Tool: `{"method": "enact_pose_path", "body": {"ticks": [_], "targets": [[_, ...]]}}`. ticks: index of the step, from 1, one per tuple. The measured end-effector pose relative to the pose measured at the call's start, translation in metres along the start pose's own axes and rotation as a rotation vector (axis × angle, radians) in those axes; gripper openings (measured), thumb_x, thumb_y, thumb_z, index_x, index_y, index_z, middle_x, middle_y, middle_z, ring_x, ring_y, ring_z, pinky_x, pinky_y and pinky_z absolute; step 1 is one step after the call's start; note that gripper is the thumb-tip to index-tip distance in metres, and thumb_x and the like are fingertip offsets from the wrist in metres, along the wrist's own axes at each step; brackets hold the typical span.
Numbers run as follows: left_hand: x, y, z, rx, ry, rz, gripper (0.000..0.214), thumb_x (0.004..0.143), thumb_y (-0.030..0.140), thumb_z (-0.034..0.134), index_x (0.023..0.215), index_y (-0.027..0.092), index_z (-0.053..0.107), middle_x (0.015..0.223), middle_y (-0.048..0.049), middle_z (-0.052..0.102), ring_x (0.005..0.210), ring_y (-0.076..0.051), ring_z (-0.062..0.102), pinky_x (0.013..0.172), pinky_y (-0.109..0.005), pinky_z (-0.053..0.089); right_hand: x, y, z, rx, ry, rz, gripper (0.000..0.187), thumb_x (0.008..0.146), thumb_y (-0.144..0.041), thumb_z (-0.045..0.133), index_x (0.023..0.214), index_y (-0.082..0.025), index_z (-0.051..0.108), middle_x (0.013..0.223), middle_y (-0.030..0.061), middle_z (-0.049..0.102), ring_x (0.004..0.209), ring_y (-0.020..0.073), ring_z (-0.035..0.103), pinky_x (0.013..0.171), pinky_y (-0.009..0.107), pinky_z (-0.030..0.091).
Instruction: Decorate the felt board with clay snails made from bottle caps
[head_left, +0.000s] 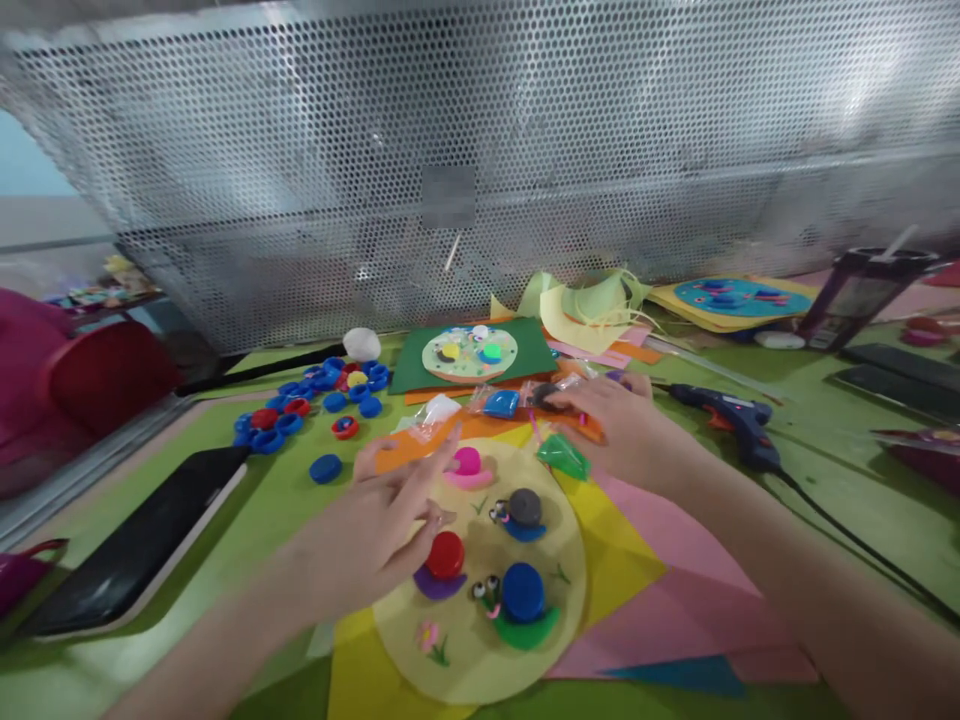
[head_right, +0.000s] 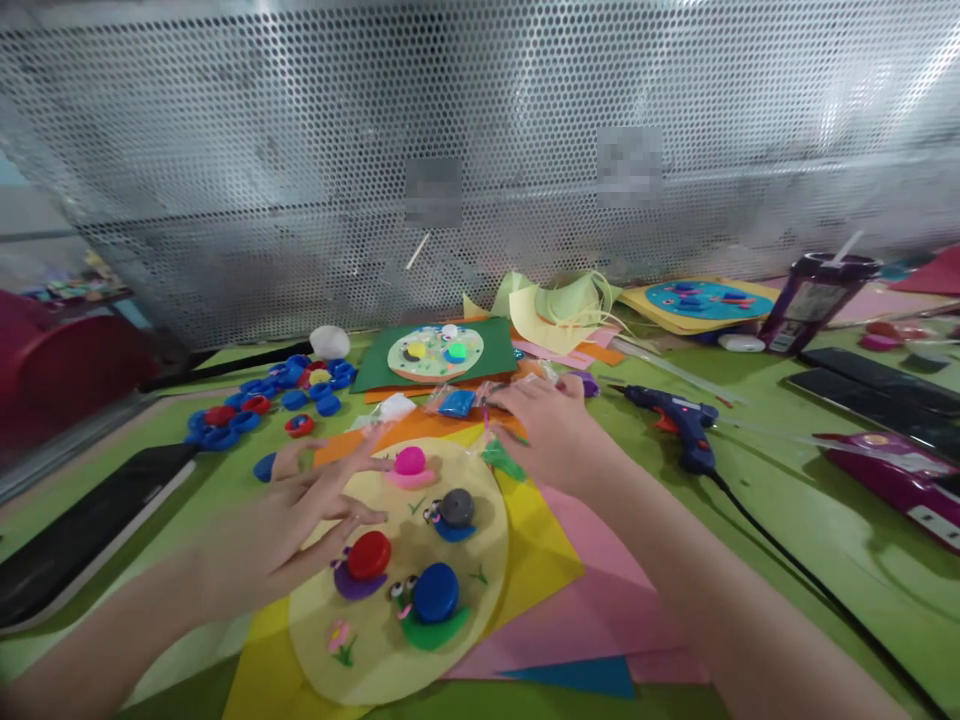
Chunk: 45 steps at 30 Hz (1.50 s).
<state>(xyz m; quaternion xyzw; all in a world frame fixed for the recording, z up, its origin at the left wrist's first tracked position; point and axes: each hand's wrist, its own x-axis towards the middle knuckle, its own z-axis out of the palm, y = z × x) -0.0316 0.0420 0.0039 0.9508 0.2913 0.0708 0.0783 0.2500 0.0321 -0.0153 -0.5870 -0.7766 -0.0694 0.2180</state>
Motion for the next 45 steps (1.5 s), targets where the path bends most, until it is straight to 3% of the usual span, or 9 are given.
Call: {"method": "enact_pose_path", "body": {"ticks": [4, 9, 14, 17, 20, 25, 32, 39, 45], "targets": [[0.002, -0.001, 0.003, 0.100, 0.094, 0.022, 0.066, 0.090, 0.016, 0.033, 0.144, 0.023, -0.005, 0.081, -0.0005, 0.072, 0.088, -0.022, 0.066, 0.094, -0.045, 0.038, -0.006, -0.004, 0.007, -0.084, -0.109, -0.023, 0.034, 0.076, -0.043, 0.064, 0.100, -0.019, 0.062, 0.099, 0.0099, 0.066, 0.096, 0.0299, 0.058, 0.083, 0.049, 0.033], [0.003, -0.004, 0.018, 0.108, 0.274, -0.020, 0.059, 0.090, 0.020, 0.040, 0.141, 0.023, 0.011, 0.110, -0.0068, 0.067, 0.111, -0.024, 0.057, 0.095, -0.042, 0.039, -0.007, -0.011, 0.011, -0.127, -0.148, -0.042, 0.035, 0.073, -0.027, 0.070, 0.104, -0.014, 0.060, 0.101, 0.0134, 0.064, 0.100, 0.0325, 0.057, 0.084, 0.050, 0.039], [0.003, 0.008, 0.021, 0.018, 0.438, -0.153, 0.047, 0.088, 0.023, 0.049, 0.132, 0.025, 0.032, 0.110, -0.0056, 0.066, 0.117, -0.025, 0.052, 0.101, -0.049, 0.029, -0.006, -0.026, 0.003, -0.036, -0.070, -0.126, 0.047, 0.083, -0.028, 0.057, 0.127, -0.018, 0.043, 0.120, 0.0105, 0.056, 0.113, 0.0243, 0.049, 0.091, 0.042, 0.043], [0.003, 0.018, 0.021, -0.075, 0.466, -0.152, 0.025, 0.087, 0.022, 0.050, 0.112, 0.025, 0.051, 0.102, -0.0035, 0.068, 0.108, -0.022, 0.057, 0.100, -0.047, 0.029, -0.011, -0.038, -0.001, 0.078, 0.034, -0.242, 0.041, 0.086, -0.025, 0.053, 0.125, -0.019, 0.044, 0.117, 0.0097, 0.055, 0.112, 0.0237, 0.048, 0.093, 0.043, 0.045], [0.005, 0.022, 0.022, -0.165, 0.503, -0.107, 0.011, 0.086, 0.020, 0.050, 0.093, 0.025, 0.057, 0.092, -0.0007, 0.069, 0.100, -0.021, 0.060, 0.098, -0.045, 0.031, -0.017, -0.046, -0.002, 0.135, 0.102, -0.332, 0.034, 0.086, -0.021, 0.051, 0.120, -0.019, 0.048, 0.110, 0.0097, 0.057, 0.107, 0.0245, 0.050, 0.089, 0.046, 0.047], [0.009, 0.021, 0.021, -0.216, 0.588, -0.177, 0.008, 0.084, 0.018, 0.053, 0.089, 0.023, 0.057, 0.095, -0.0027, 0.067, 0.107, -0.022, 0.056, 0.097, -0.044, 0.031, -0.017, -0.050, -0.003, 0.175, 0.132, -0.372, 0.030, 0.085, -0.019, 0.052, 0.115, -0.016, 0.051, 0.106, 0.0097, 0.058, 0.101, 0.0232, 0.052, 0.086, 0.043, 0.050], [0.012, 0.020, 0.022, -0.284, 0.589, -0.188, 0.050, 0.084, 0.019, 0.056, 0.129, 0.023, 0.036, 0.094, -0.0021, 0.070, 0.111, -0.023, 0.056, 0.098, -0.044, 0.028, -0.018, -0.049, 0.002, 0.175, 0.157, -0.353, 0.028, 0.087, -0.020, 0.048, 0.115, -0.019, 0.054, 0.105, 0.0088, 0.058, 0.102, 0.0231, 0.053, 0.086, 0.046, 0.050], [0.012, 0.022, 0.022, -0.456, 0.588, -0.270, 0.077, 0.081, 0.024, 0.064, 0.142, 0.023, 0.016, 0.082, 0.0008, 0.074, 0.118, -0.023, 0.051, 0.102, -0.051, 0.022, -0.017, -0.056, 0.002, 0.169, 0.121, -0.393, 0.033, 0.086, -0.023, 0.051, 0.118, -0.017, 0.054, 0.105, 0.0092, 0.059, 0.101, 0.0226, 0.055, 0.086, 0.043, 0.053], [0.010, 0.029, 0.019, -0.639, 0.583, -0.336, 0.087, 0.075, 0.022, 0.068, 0.143, 0.024, 0.014, 0.080, 0.0001, 0.074, 0.125, -0.024, 0.045, 0.104, -0.055, 0.023, -0.020, -0.058, 0.004, 0.227, 0.109, -0.397, 0.037, 0.086, -0.019, 0.051, 0.122, -0.019, 0.050, 0.106, 0.0084, 0.058, 0.102, 0.0215, 0.054, 0.088, 0.042, 0.052]]}}
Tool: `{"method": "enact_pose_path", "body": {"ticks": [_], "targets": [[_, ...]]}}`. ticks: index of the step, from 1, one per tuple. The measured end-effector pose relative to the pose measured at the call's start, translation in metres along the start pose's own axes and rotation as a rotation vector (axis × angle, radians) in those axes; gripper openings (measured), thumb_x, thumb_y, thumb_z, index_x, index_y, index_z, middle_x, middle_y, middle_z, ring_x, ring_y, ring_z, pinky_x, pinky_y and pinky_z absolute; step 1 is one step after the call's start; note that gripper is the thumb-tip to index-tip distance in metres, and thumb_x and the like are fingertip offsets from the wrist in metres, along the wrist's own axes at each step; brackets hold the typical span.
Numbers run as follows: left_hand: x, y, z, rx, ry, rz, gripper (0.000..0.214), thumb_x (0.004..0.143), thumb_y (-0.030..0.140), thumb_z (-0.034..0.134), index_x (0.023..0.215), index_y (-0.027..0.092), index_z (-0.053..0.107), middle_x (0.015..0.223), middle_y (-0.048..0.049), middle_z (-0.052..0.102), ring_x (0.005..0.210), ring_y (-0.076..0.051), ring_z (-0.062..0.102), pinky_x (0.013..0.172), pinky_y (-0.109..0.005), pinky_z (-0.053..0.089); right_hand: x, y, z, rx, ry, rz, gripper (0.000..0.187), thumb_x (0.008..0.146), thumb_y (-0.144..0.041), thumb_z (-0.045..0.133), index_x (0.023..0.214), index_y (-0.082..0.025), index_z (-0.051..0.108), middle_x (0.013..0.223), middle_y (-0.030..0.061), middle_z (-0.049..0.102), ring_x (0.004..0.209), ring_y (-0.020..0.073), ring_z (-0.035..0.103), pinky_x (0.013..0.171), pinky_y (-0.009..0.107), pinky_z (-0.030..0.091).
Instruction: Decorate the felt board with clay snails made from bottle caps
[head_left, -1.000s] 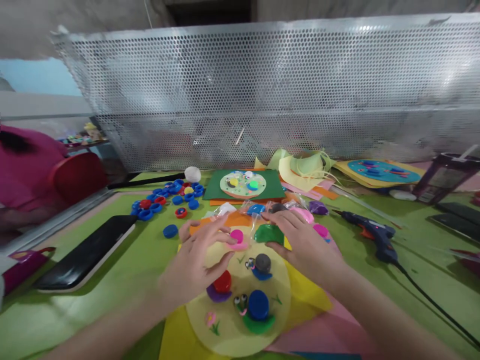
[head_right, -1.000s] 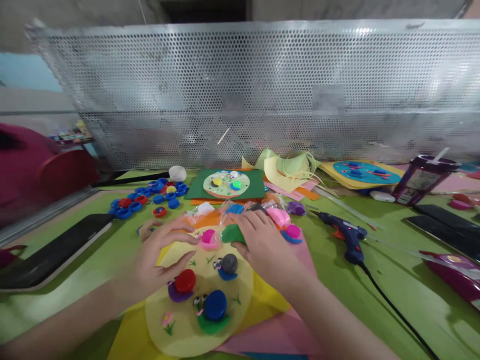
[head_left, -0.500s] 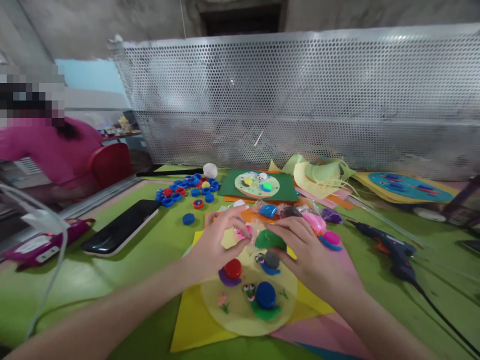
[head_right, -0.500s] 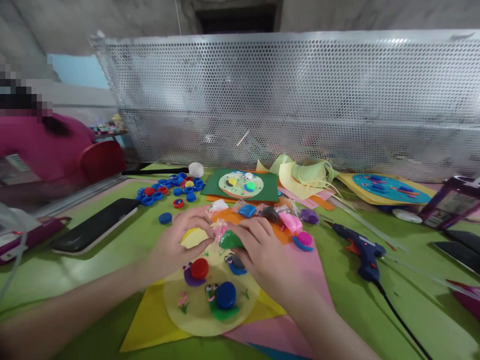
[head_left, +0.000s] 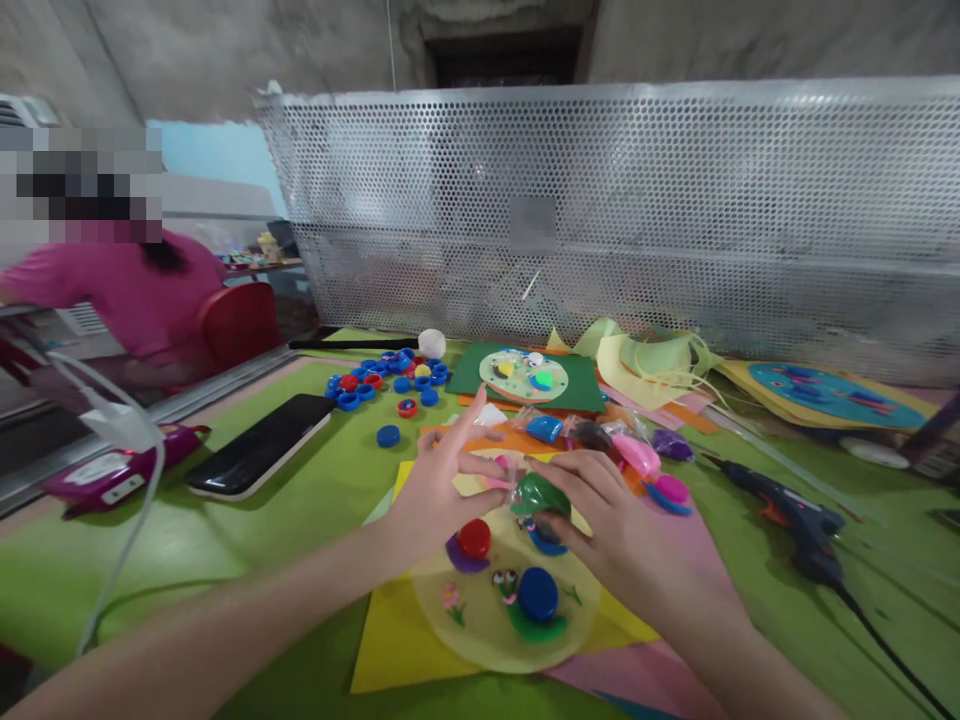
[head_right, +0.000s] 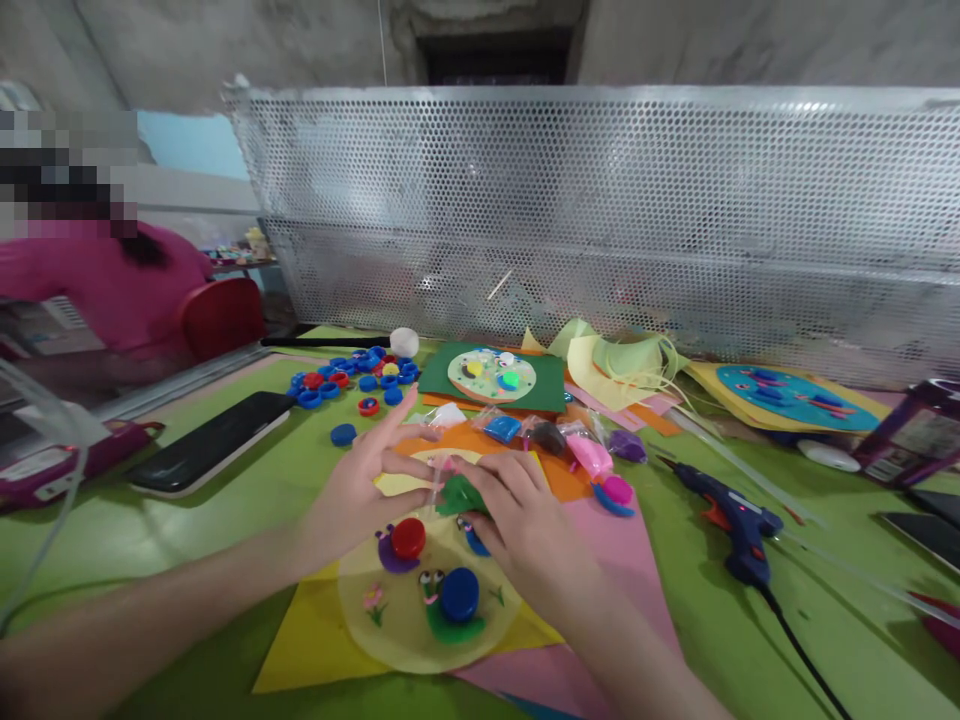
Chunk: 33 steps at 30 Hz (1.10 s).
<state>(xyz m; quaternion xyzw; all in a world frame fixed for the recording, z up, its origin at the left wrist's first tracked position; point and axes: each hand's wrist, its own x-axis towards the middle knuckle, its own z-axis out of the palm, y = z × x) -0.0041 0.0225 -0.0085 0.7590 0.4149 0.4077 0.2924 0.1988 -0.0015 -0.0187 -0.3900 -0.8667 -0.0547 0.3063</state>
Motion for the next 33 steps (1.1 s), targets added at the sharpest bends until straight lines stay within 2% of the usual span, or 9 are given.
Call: {"method": "enact_pose_path", "body": {"ticks": [7, 11, 16, 20, 23, 26, 30, 33], "targets": [[0.0006, 0.0007, 0.0037, -0.088, 0.046, -0.037, 0.087, 0.074, 0.019, 0.067, 0.143, 0.019, 0.014, 0.070, 0.0033, 0.071, 0.116, -0.021, 0.053, 0.108, -0.052, 0.023, 0.0001, -0.0031, -0.0009, 0.012, -0.035, 0.008, 0.032, 0.084, -0.016, 0.050, 0.116, -0.016, 0.053, 0.104, 0.0107, 0.058, 0.101, 0.0239, 0.054, 0.085, 0.043, 0.052], [0.0020, -0.0012, 0.0059, -0.097, 0.037, -0.094, 0.089, 0.073, 0.023, 0.070, 0.143, 0.018, 0.015, 0.069, 0.0027, 0.069, 0.106, -0.022, 0.058, 0.104, -0.046, 0.033, -0.0005, -0.0021, 0.0016, -0.031, -0.023, 0.004, 0.034, 0.085, -0.017, 0.047, 0.119, -0.019, 0.052, 0.104, 0.0098, 0.058, 0.100, 0.0238, 0.055, 0.082, 0.044, 0.053], [0.0046, 0.0013, 0.0030, -0.079, 0.029, -0.145, 0.083, 0.072, 0.023, 0.069, 0.142, 0.018, 0.023, 0.074, -0.0005, 0.070, 0.105, -0.024, 0.059, 0.099, -0.044, 0.038, -0.0016, 0.0026, 0.0034, -0.079, 0.037, 0.008, 0.032, 0.088, -0.023, 0.044, 0.118, -0.021, 0.053, 0.104, 0.0095, 0.058, 0.101, 0.0249, 0.055, 0.085, 0.048, 0.051], [0.0045, 0.0001, 0.0008, -0.102, 0.016, -0.113, 0.080, 0.073, 0.024, 0.070, 0.140, 0.018, 0.027, 0.078, -0.0006, 0.071, 0.110, -0.024, 0.056, 0.103, -0.046, 0.032, -0.0013, 0.0049, 0.0025, -0.108, 0.081, -0.016, 0.029, 0.090, -0.024, 0.044, 0.116, -0.021, 0.054, 0.102, 0.0098, 0.059, 0.100, 0.0245, 0.055, 0.085, 0.045, 0.051], [0.0038, -0.0039, 0.0019, -0.088, 0.004, -0.106, 0.086, 0.074, 0.026, 0.070, 0.143, 0.020, 0.019, 0.082, -0.0011, 0.072, 0.120, -0.024, 0.049, 0.106, -0.051, 0.025, -0.0017, 0.0047, 0.0042, -0.118, 0.108, -0.030, 0.027, 0.091, -0.024, 0.043, 0.114, -0.018, 0.054, 0.102, 0.0111, 0.059, 0.100, 0.0242, 0.054, 0.084, 0.043, 0.052], [0.0043, -0.0053, 0.0039, -0.126, -0.018, -0.135, 0.091, 0.073, 0.025, 0.071, 0.144, 0.019, 0.015, 0.083, -0.0023, 0.072, 0.123, -0.024, 0.047, 0.105, -0.049, 0.027, -0.0021, 0.0029, 0.0069, -0.107, 0.122, -0.015, 0.027, 0.090, -0.024, 0.043, 0.114, -0.017, 0.055, 0.101, 0.0112, 0.058, 0.100, 0.0246, 0.054, 0.085, 0.044, 0.051], [0.0058, -0.0044, 0.0063, -0.207, -0.020, -0.184, 0.090, 0.071, 0.017, 0.069, 0.144, 0.017, 0.016, 0.074, 0.0003, 0.069, 0.110, -0.023, 0.058, 0.101, -0.044, 0.035, -0.0010, -0.0014, 0.0079, -0.075, 0.093, -0.009, 0.028, 0.089, -0.023, 0.045, 0.115, -0.019, 0.053, 0.103, 0.0100, 0.058, 0.099, 0.0241, 0.055, 0.085, 0.043, 0.052], [0.0066, -0.0051, 0.0068, -0.182, 0.000, -0.172, 0.088, 0.071, 0.017, 0.068, 0.143, 0.015, 0.017, 0.066, 0.0026, 0.066, 0.101, -0.021, 0.060, 0.099, -0.042, 0.037, 0.0003, -0.0039, 0.0070, -0.070, 0.083, -0.037, 0.025, 0.089, -0.020, 0.047, 0.113, -0.018, 0.054, 0.102, 0.0092, 0.059, 0.098, 0.0229, 0.055, 0.084, 0.038, 0.053]]}}
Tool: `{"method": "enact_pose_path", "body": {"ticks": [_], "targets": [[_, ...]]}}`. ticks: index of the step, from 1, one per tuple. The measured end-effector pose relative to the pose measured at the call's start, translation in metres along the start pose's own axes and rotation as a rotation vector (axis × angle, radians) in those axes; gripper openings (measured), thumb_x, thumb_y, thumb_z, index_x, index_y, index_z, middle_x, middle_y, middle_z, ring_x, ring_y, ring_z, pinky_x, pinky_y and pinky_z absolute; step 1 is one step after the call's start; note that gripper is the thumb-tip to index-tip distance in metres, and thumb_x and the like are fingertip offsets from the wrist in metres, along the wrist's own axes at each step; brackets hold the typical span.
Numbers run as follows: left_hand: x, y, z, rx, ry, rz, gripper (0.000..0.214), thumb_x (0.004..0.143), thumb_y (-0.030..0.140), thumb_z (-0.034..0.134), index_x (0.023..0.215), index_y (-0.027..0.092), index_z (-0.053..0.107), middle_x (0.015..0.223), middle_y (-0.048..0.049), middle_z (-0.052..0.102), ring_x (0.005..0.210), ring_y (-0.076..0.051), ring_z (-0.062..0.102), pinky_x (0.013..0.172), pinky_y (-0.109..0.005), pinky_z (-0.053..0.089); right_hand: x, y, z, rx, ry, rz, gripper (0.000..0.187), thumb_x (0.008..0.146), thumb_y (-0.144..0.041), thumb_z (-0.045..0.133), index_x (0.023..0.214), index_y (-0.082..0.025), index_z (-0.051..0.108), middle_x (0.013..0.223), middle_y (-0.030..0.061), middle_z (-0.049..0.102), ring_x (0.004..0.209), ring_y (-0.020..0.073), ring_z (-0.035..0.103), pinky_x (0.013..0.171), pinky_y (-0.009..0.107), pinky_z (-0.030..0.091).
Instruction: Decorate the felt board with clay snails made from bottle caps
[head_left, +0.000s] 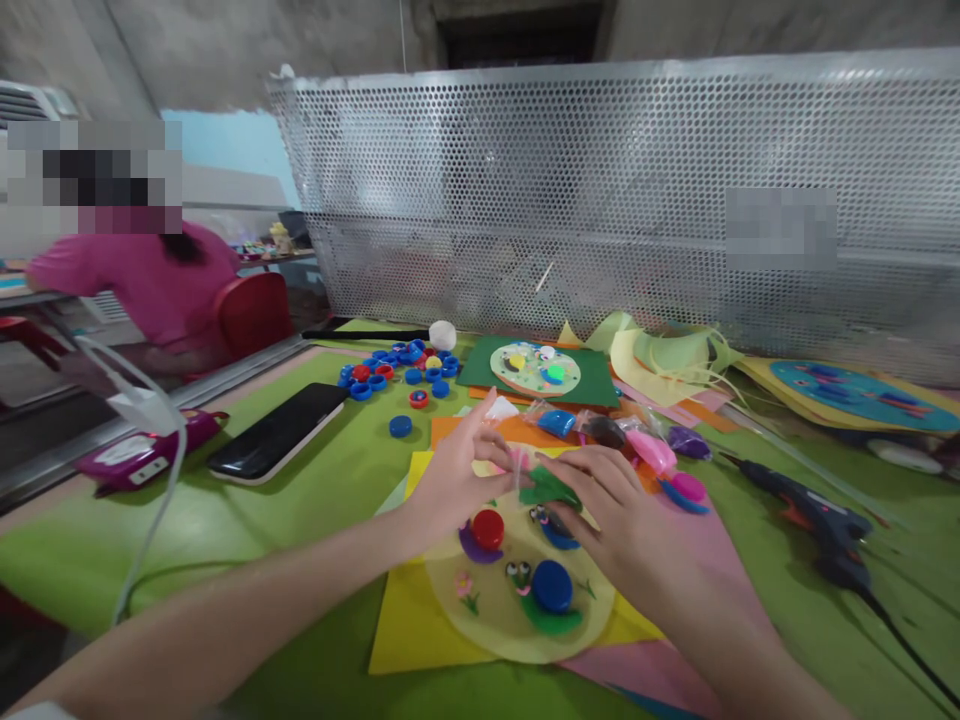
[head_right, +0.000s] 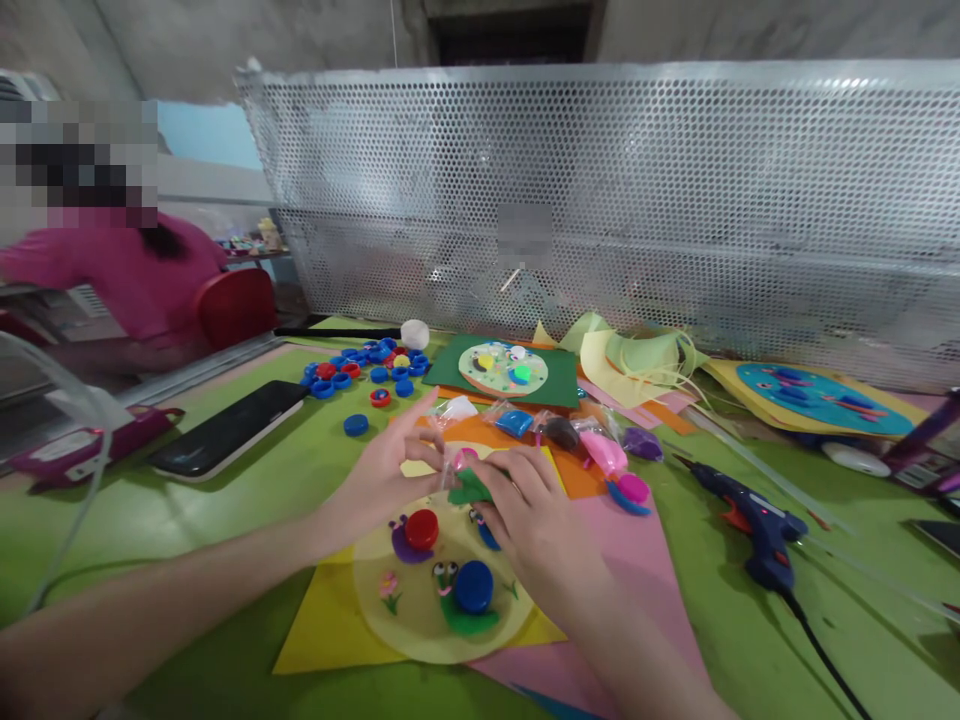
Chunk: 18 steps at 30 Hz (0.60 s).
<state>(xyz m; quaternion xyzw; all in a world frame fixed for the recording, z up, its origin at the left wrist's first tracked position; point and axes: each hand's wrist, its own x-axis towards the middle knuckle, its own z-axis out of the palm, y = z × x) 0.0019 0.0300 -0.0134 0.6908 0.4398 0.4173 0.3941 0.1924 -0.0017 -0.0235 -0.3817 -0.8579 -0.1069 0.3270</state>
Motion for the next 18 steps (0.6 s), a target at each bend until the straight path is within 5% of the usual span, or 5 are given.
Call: {"method": "enact_pose_path", "body": {"ticks": [8, 13, 18], "targets": [[0.002, 0.005, -0.008, 0.052, 0.048, -0.035, 0.088, 0.071, 0.027, 0.071, 0.143, 0.013, 0.023, 0.080, -0.0051, 0.070, 0.112, -0.026, 0.053, 0.100, -0.042, 0.034, 0.001, 0.006, -0.004, -0.051, 0.089, -0.027, 0.025, 0.091, -0.023, 0.045, 0.114, -0.017, 0.051, 0.101, 0.0089, 0.059, 0.099, 0.0226, 0.054, 0.085, 0.040, 0.051], [0.004, -0.003, -0.006, -0.077, -0.042, -0.057, 0.093, 0.072, 0.024, 0.069, 0.144, 0.013, 0.012, 0.076, -0.0001, 0.067, 0.098, -0.021, 0.061, 0.098, -0.041, 0.036, -0.001, 0.008, -0.001, -0.072, 0.081, -0.027, 0.024, 0.091, -0.024, 0.044, 0.113, -0.019, 0.052, 0.100, 0.0082, 0.060, 0.097, 0.0226, 0.056, 0.083, 0.040, 0.052], [0.003, -0.005, -0.007, -0.078, -0.062, -0.046, 0.092, 0.070, 0.024, 0.072, 0.143, 0.012, 0.017, 0.070, 0.0010, 0.065, 0.102, -0.022, 0.058, 0.100, -0.041, 0.032, -0.001, 0.005, -0.001, -0.075, 0.068, -0.042, 0.023, 0.090, -0.021, 0.045, 0.112, -0.018, 0.052, 0.101, 0.0088, 0.060, 0.097, 0.0228, 0.056, 0.082, 0.038, 0.053]]}}
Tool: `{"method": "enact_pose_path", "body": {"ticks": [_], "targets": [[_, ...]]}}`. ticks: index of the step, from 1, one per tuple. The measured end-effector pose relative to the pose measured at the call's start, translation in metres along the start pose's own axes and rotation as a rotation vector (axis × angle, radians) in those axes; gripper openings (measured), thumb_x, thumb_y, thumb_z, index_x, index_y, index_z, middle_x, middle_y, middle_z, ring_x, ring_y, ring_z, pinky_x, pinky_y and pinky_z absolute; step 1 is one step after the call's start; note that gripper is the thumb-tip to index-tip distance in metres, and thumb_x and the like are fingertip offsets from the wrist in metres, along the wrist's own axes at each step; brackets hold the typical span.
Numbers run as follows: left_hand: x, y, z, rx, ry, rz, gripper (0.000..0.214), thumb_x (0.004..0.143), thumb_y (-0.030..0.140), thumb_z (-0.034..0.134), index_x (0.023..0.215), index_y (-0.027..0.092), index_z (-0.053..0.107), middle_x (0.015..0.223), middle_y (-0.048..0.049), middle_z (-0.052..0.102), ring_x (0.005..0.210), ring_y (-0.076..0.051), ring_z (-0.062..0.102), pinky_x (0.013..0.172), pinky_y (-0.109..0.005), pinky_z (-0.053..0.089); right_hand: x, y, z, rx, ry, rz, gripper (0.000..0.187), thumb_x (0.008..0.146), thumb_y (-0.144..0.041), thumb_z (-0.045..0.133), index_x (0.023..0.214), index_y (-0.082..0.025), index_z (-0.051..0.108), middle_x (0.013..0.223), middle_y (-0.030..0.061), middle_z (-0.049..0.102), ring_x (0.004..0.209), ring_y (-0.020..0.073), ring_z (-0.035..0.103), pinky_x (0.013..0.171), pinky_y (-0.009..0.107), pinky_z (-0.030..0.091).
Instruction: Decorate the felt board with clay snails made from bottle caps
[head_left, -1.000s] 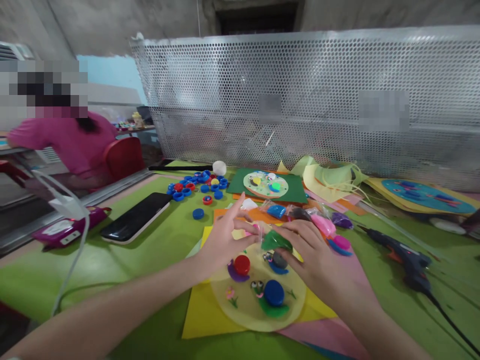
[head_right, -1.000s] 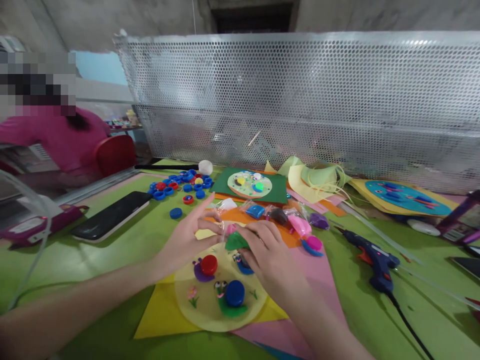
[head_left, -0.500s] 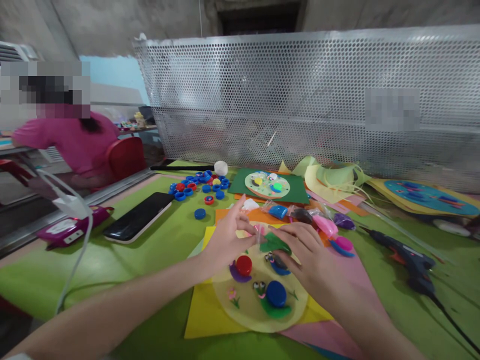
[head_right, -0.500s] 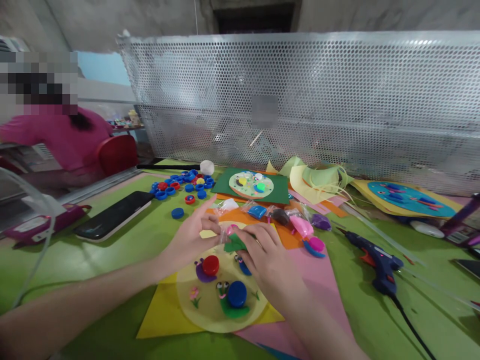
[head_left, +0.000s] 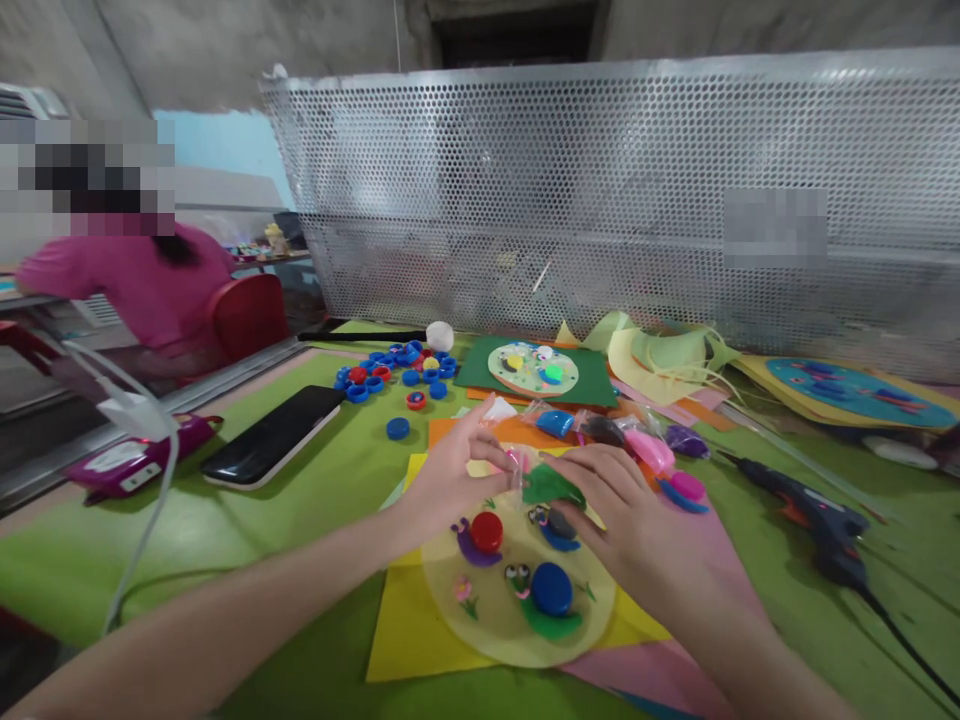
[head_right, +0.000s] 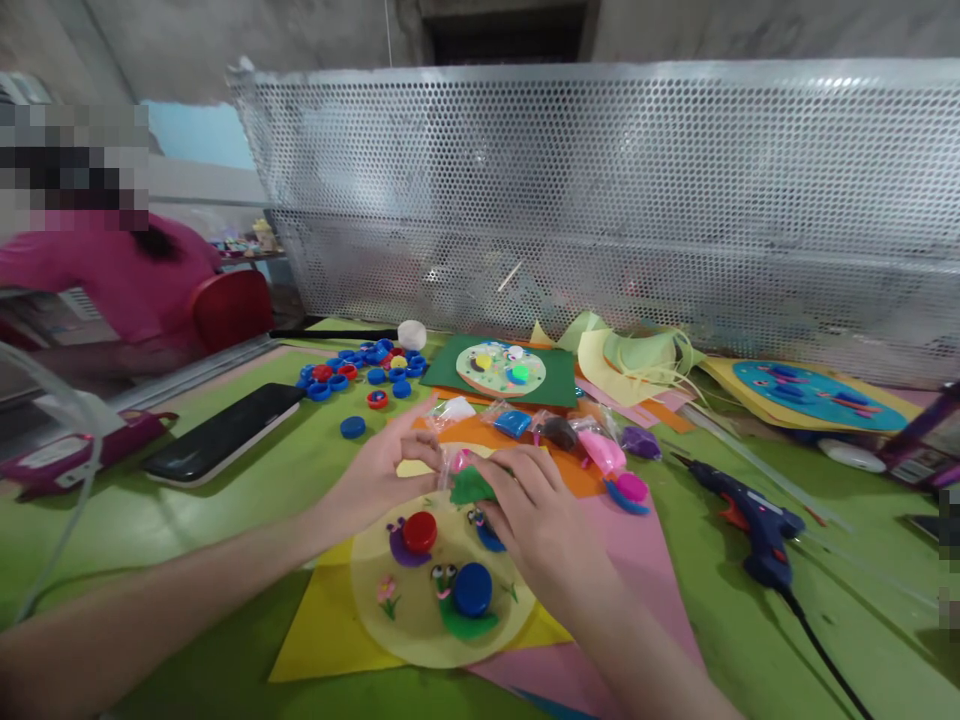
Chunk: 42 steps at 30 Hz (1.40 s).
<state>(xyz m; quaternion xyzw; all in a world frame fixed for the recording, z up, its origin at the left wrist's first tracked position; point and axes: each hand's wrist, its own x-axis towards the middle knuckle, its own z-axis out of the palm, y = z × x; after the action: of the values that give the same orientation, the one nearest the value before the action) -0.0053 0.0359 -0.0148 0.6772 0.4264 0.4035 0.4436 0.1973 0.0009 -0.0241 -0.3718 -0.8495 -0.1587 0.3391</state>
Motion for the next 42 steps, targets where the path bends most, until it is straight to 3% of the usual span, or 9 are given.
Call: {"method": "enact_pose_path", "body": {"ticks": [4, 7, 11, 15, 21, 27, 35, 38, 42], "targets": [[0.001, 0.004, -0.006, -0.007, 0.002, -0.033, 0.089, 0.070, 0.030, 0.073, 0.142, 0.016, 0.024, 0.076, -0.0002, 0.067, 0.113, -0.024, 0.052, 0.104, -0.041, 0.026, 0.001, 0.002, -0.003, -0.029, 0.009, -0.005, 0.025, 0.090, -0.022, 0.045, 0.113, -0.015, 0.052, 0.100, 0.0097, 0.060, 0.098, 0.0233, 0.055, 0.085, 0.038, 0.050], [0.004, 0.005, -0.011, -0.126, 0.019, -0.116, 0.080, 0.072, 0.032, 0.072, 0.139, 0.020, 0.030, 0.084, -0.0012, 0.066, 0.100, -0.024, 0.059, 0.095, -0.039, 0.037, 0.000, 0.009, -0.005, -0.052, 0.005, 0.027, 0.027, 0.090, -0.022, 0.045, 0.115, -0.013, 0.052, 0.103, 0.0111, 0.060, 0.101, 0.0238, 0.053, 0.089, 0.040, 0.047], [0.007, 0.006, -0.013, -0.204, 0.053, -0.171, 0.060, 0.077, 0.031, 0.064, 0.132, 0.019, 0.042, 0.091, -0.0041, 0.065, 0.089, -0.021, 0.063, 0.080, -0.033, 0.046, -0.003, 0.025, -0.005, -0.071, -0.006, 0.186, 0.032, 0.089, -0.026, 0.047, 0.118, -0.014, 0.050, 0.107, 0.0119, 0.058, 0.105, 0.0258, 0.051, 0.091, 0.045, 0.043], [0.008, 0.005, -0.012, -0.240, 0.052, -0.176, 0.065, 0.073, 0.031, 0.068, 0.131, 0.016, 0.041, 0.087, -0.0034, 0.063, 0.087, -0.019, 0.062, 0.076, -0.030, 0.047, -0.009, 0.043, -0.003, -0.060, -0.036, 0.325, 0.035, 0.086, -0.032, 0.050, 0.119, -0.020, 0.048, 0.108, 0.0097, 0.059, 0.104, 0.0267, 0.053, 0.088, 0.046, 0.044], [0.009, -0.001, -0.011, -0.188, 0.042, -0.137, 0.074, 0.064, 0.022, 0.076, 0.128, 0.019, 0.041, 0.079, 0.0030, 0.057, 0.081, -0.015, 0.060, 0.074, -0.028, 0.045, -0.022, 0.051, 0.008, -0.116, -0.260, 0.449, 0.030, 0.083, -0.030, 0.050, 0.111, -0.019, 0.053, 0.107, 0.0101, 0.062, 0.101, 0.0282, 0.057, 0.079, 0.042, 0.048], [0.007, -0.001, -0.013, -0.092, 0.023, -0.107, 0.066, 0.073, 0.027, 0.070, 0.131, 0.022, 0.040, 0.080, 0.0012, 0.063, 0.091, -0.020, 0.062, 0.086, -0.034, 0.042, -0.022, 0.045, 0.010, -0.182, -0.233, 0.463, 0.033, 0.082, -0.029, 0.050, 0.111, -0.014, 0.055, 0.110, 0.0151, 0.061, 0.107, 0.0348, 0.053, 0.083, 0.049, 0.044], [0.005, 0.003, -0.011, -0.047, -0.071, -0.094, 0.051, 0.080, 0.035, 0.063, 0.127, 0.022, 0.049, 0.102, -0.0072, 0.070, 0.102, -0.024, 0.063, 0.084, -0.034, 0.047, -0.011, 0.023, 0.005, -0.149, -0.141, 0.305, 0.027, 0.088, -0.033, 0.044, 0.108, -0.020, 0.056, 0.106, 0.0085, 0.064, 0.103, 0.0263, 0.057, 0.088, 0.046, 0.041], [0.004, 0.003, -0.009, -0.026, -0.089, -0.076, 0.052, 0.076, 0.034, 0.068, 0.124, 0.020, 0.052, 0.093, -0.0056, 0.073, 0.098, -0.024, 0.064, 0.089, -0.038, 0.045, -0.007, 0.012, 0.001, -0.107, -0.096, 0.211, 0.027, 0.089, -0.033, 0.042, 0.109, -0.019, 0.054, 0.104, 0.0101, 0.065, 0.099, 0.0260, 0.059, 0.087, 0.047, 0.040], [-0.003, 0.005, -0.002, 0.024, -0.104, -0.071, 0.049, 0.070, 0.030, 0.074, 0.115, 0.019, 0.058, 0.081, -0.0040, 0.073, 0.096, -0.025, 0.065, 0.093, -0.040, 0.043, -0.001, -0.002, -0.005, -0.011, -0.160, 0.211, 0.031, 0.086, -0.039, 0.050, 0.113, -0.024, 0.051, 0.105, 0.0077, 0.064, 0.099, 0.0256, 0.058, 0.087, 0.048, 0.039]]}}
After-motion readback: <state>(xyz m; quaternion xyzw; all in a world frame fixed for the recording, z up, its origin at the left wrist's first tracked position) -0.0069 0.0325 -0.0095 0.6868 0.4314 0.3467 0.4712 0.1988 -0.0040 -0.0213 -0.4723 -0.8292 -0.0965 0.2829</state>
